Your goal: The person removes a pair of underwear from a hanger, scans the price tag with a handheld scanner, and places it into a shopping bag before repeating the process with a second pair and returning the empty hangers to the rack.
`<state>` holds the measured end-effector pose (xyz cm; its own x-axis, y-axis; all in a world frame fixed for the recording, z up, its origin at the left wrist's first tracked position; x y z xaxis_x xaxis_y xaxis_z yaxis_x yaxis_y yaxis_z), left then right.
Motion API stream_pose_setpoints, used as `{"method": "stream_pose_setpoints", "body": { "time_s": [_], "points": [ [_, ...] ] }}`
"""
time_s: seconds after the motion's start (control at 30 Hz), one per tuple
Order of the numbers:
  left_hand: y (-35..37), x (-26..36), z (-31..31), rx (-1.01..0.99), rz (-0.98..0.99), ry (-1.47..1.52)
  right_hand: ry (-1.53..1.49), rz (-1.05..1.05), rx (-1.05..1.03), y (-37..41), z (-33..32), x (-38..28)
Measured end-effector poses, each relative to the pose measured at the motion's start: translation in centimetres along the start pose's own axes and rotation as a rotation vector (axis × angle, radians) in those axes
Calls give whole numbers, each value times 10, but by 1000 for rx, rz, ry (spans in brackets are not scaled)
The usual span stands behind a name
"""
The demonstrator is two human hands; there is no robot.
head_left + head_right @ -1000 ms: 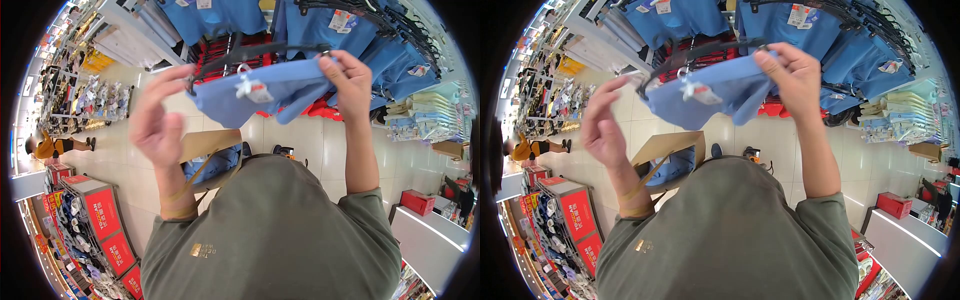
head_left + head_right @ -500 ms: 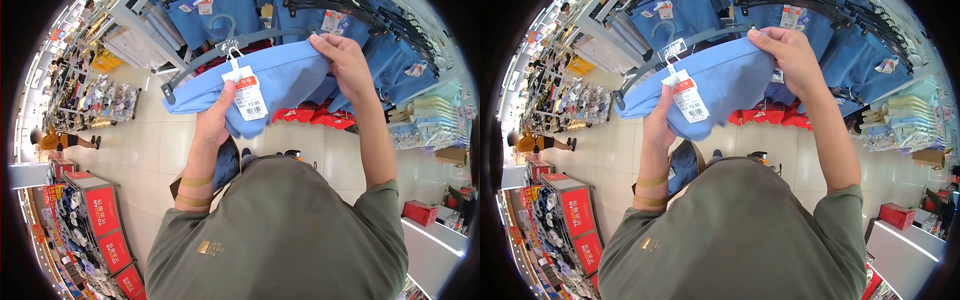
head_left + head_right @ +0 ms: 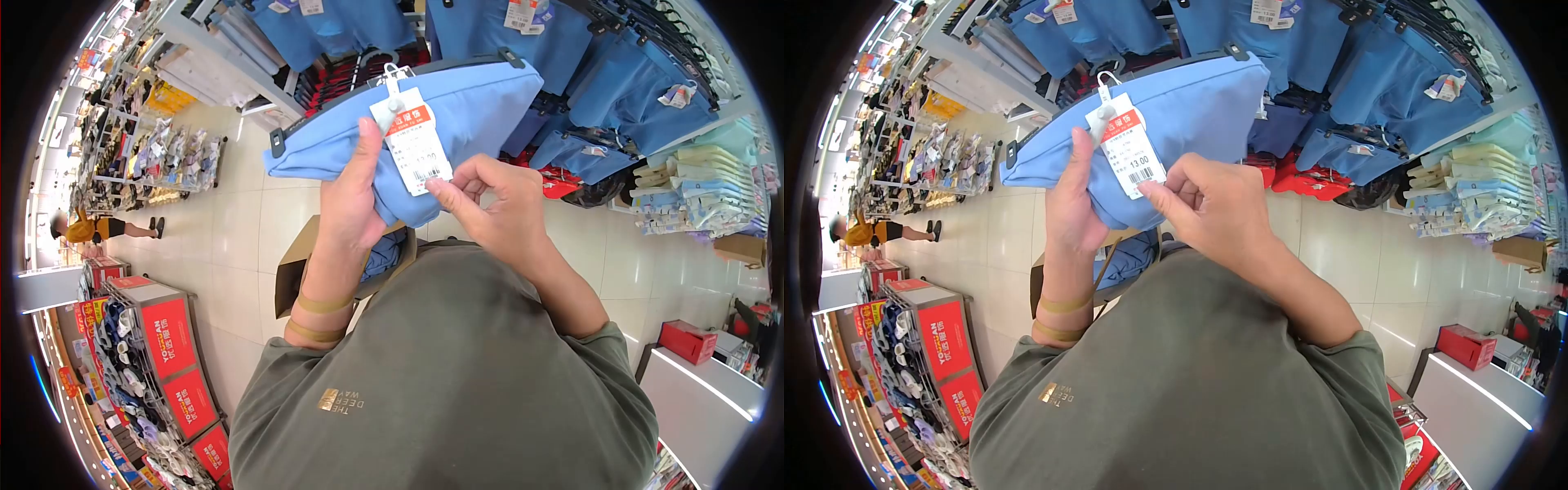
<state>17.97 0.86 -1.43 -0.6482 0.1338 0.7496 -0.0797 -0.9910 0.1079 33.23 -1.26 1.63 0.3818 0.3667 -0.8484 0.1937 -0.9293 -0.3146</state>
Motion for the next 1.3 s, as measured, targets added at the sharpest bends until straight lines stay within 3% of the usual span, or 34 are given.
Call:
{"method": "stream_pose_setpoints", "body": {
  "time_s": [0.1,0.2,0.4,0.5,0.7,0.8,0.87,0.93,1.0,1.03,1.1,1.2,1.27,1.3],
  "points": [
    [0,-7,8,-33,-37,-70,-263,-22,18,0,-6,7],
    [-2,-16,3,-17,-28,-92,-647,271,-58,3,4,26],
    [5,-10,9,-19,30,-87,-594,241,-18,0,-1,35],
    [5,-6,13,-42,54,-159,-909,255,-16,-3,3,34],
    [3,0,9,3,51,-110,-791,265,-49,-5,3,37],
    [1,4,-5,80,45,-86,-652,111,70,-2,-21,69],
    [4,12,-11,117,78,-96,-547,218,79,11,-16,124],
    [8,19,-17,146,106,-101,-88,414,-114,42,24,223],
    [11,29,-21,150,124,-104,477,522,-462,109,88,339],
    [13,33,-23,159,135,-114,504,699,-605,158,117,399],
    [15,43,-29,174,157,-133,509,892,-698,213,130,419],
    [15,48,-37,202,163,-165,247,1151,-560,254,128,457],
    [15,54,-52,221,145,-157,-94,1340,-406,276,121,490],
    [16,59,-62,228,139,-151,-383,1512,-48,278,112,487]
  ]
}}
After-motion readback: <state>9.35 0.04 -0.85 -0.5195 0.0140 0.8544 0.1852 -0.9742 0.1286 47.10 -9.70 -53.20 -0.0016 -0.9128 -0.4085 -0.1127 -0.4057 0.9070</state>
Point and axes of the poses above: each hand's wrist, its own y-axis away from the middle knuckle, its own z-axis out of the palm, x = y × z, the point moved 9 cm from there along -y, towards the middle knuckle, and after that the axes turned 1 degree about x, right-handed, at the moved point
